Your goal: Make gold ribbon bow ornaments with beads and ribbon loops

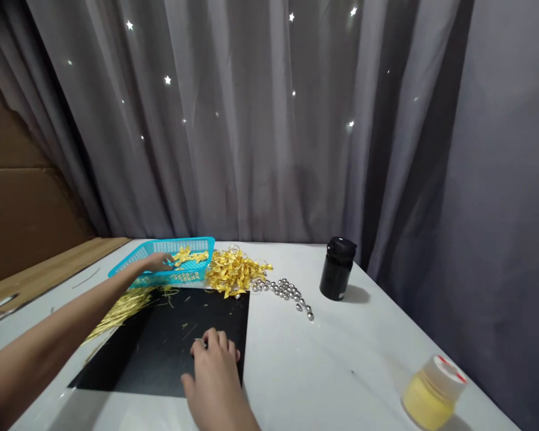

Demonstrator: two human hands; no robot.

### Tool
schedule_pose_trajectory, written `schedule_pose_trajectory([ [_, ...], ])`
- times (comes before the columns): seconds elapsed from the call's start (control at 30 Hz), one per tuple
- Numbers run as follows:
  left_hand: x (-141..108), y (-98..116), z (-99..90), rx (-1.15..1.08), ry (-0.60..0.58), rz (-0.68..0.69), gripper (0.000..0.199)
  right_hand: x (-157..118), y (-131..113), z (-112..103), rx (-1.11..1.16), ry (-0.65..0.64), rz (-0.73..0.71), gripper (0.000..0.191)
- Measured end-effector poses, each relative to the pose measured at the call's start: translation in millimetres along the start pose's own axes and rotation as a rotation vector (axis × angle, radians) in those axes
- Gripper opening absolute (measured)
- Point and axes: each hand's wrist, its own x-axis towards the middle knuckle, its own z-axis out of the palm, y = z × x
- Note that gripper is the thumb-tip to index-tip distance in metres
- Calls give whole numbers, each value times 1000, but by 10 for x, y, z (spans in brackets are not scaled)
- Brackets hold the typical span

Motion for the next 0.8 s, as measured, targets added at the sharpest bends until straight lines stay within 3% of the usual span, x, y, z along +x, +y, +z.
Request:
schedule_pose_trajectory([
  [0.17, 139, 49, 101, 0, 14, 8, 30, 20, 25, -14, 54, 3, -2, 17],
  [0.4, 345, 422, 187, -71, 20, 162, 29, 31, 41, 42, 51, 32, -12, 19],
  [0.57, 413, 619, 260, -125, -15, 134, 30, 42, 78, 13, 85, 32, -40, 21],
  [0.8, 331, 634, 53, -282, -1, 90, 31, 47, 85, 6, 84, 5, -52, 21],
])
